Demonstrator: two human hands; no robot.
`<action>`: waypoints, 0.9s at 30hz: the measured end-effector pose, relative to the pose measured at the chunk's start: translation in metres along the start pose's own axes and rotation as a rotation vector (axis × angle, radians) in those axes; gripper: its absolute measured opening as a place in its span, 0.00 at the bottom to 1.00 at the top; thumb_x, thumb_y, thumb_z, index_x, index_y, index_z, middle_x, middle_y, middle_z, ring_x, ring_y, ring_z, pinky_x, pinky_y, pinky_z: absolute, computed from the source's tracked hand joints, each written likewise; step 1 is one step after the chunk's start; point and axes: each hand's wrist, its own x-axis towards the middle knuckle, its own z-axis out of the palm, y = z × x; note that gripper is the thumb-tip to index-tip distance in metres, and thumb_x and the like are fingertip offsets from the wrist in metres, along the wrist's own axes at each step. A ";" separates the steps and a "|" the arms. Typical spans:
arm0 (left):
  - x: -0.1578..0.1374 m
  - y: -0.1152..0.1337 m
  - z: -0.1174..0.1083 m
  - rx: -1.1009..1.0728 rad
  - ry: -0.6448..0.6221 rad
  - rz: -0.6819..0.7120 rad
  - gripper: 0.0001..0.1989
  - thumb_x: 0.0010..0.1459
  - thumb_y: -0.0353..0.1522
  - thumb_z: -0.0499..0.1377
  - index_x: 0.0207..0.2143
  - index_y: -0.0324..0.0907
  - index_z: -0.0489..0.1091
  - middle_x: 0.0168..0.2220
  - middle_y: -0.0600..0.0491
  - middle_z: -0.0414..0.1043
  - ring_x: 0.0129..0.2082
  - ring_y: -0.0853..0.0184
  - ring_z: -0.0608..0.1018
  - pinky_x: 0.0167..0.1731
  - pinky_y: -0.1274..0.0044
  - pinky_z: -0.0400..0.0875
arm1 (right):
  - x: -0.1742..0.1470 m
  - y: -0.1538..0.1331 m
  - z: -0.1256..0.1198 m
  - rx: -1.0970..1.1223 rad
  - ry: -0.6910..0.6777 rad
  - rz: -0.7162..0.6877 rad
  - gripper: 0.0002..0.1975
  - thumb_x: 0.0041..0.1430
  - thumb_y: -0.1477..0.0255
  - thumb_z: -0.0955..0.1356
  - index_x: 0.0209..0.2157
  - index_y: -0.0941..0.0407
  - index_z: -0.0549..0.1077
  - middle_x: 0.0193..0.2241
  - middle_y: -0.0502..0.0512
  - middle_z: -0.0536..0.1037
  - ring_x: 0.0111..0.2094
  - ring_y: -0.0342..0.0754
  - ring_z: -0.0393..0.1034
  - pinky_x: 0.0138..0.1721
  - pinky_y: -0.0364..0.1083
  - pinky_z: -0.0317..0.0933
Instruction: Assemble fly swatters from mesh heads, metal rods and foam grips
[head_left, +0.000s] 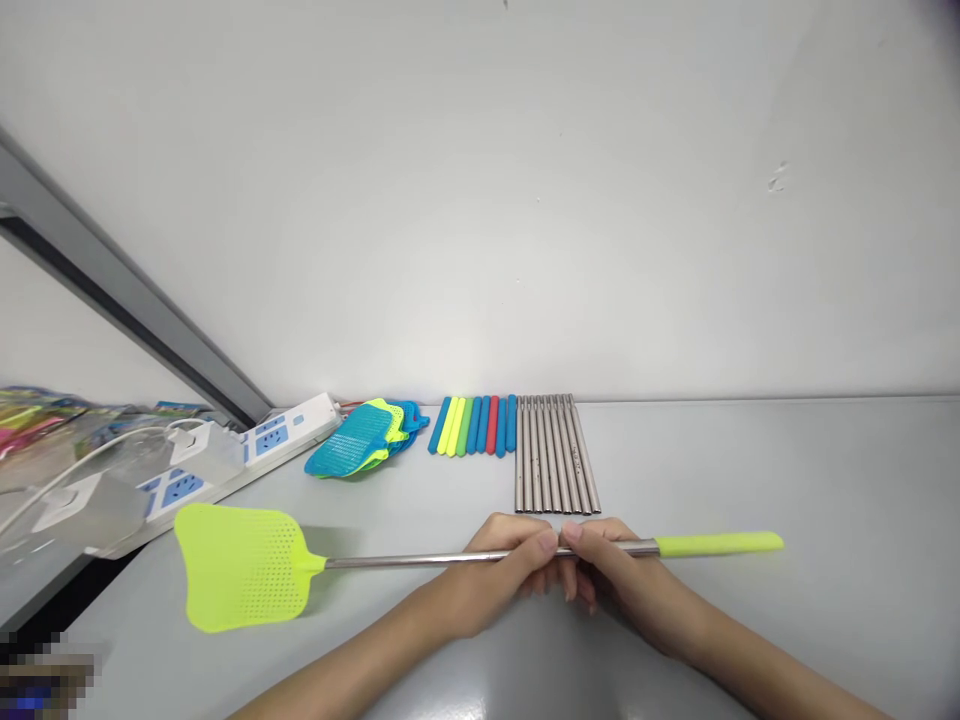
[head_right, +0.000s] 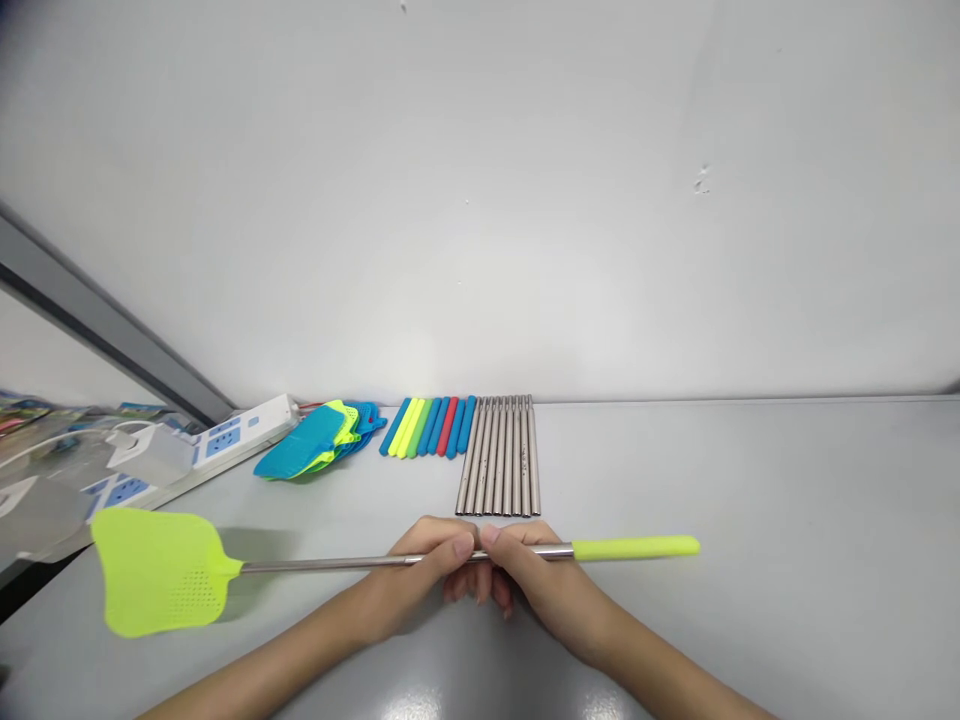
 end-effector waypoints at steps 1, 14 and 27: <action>0.000 0.000 0.000 -0.014 0.005 -0.011 0.21 0.57 0.36 0.41 0.22 0.34 0.66 0.22 0.50 0.65 0.22 0.73 0.63 0.23 0.80 0.57 | 0.000 0.000 0.000 -0.003 -0.001 0.000 0.22 0.57 0.64 0.54 0.15 0.60 0.63 0.21 0.54 0.67 0.24 0.41 0.60 0.24 0.41 0.51; 0.002 0.002 -0.003 -0.048 -0.011 -0.047 0.23 0.56 0.32 0.39 0.22 0.34 0.70 0.18 0.53 0.60 0.22 0.71 0.63 0.26 0.79 0.58 | 0.001 0.001 -0.001 0.018 -0.016 -0.011 0.22 0.57 0.66 0.55 0.15 0.60 0.63 0.18 0.53 0.66 0.25 0.42 0.62 0.22 0.40 0.51; 0.003 0.001 -0.003 -0.104 -0.039 -0.068 0.24 0.57 0.35 0.39 0.23 0.33 0.70 0.19 0.51 0.64 0.20 0.71 0.65 0.24 0.78 0.59 | 0.000 0.002 -0.003 0.080 -0.020 -0.003 0.21 0.57 0.66 0.54 0.15 0.59 0.63 0.14 0.50 0.61 0.21 0.41 0.59 0.24 0.41 0.51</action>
